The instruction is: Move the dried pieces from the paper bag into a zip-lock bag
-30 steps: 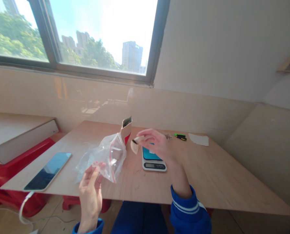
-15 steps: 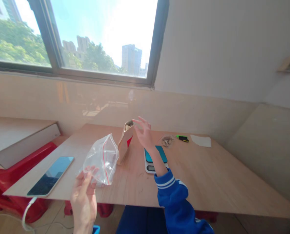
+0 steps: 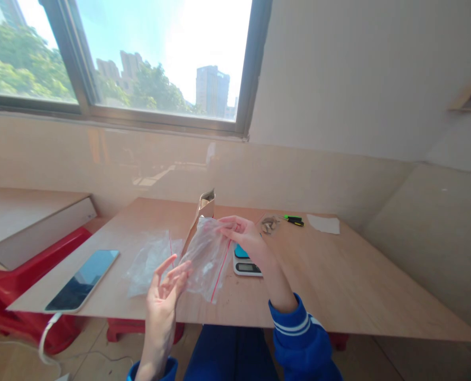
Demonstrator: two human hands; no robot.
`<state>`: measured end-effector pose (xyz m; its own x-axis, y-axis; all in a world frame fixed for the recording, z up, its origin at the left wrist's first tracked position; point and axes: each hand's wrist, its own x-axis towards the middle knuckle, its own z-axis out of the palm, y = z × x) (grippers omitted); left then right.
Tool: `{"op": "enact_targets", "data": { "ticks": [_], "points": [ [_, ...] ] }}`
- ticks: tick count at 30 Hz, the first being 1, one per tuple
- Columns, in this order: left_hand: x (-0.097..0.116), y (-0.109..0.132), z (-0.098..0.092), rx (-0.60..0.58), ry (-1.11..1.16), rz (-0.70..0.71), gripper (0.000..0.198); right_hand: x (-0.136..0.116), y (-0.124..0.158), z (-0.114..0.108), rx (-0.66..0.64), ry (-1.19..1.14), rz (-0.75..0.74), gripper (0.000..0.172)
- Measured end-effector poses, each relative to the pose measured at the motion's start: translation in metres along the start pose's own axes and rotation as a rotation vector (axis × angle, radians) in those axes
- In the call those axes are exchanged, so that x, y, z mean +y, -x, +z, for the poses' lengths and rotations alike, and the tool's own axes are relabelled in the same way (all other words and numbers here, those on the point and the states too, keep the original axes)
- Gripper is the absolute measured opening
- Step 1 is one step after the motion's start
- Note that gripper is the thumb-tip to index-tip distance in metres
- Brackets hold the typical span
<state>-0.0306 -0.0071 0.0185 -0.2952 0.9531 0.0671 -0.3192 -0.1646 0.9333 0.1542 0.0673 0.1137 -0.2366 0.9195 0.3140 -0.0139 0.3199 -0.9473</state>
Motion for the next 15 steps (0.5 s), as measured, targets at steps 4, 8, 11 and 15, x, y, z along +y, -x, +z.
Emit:
{"op": "enact_targets", "data": {
  "ticks": [4, 8, 11, 15],
  "points": [
    [0.005, -0.001, -0.010, 0.054, 0.019, 0.003, 0.045, 0.023, -0.002, -0.015, -0.107, -0.042, -0.028, 0.033],
    [0.014, -0.010, -0.027, 0.309, 0.034, 0.086, 0.031, 0.075, -0.021, -0.055, 0.184, 0.415, -0.008, 0.030],
    [0.011, -0.026, -0.045, 0.450, -0.041, 0.124, 0.038, 0.119, -0.040, -0.101, 0.416, 0.744, 0.085, 0.033],
    [-0.003, -0.053, -0.073, 0.372, -0.567, 0.109, 0.045, 0.155, -0.052, -0.155, 0.451, 0.935, 0.169, 0.035]
  ]
}}
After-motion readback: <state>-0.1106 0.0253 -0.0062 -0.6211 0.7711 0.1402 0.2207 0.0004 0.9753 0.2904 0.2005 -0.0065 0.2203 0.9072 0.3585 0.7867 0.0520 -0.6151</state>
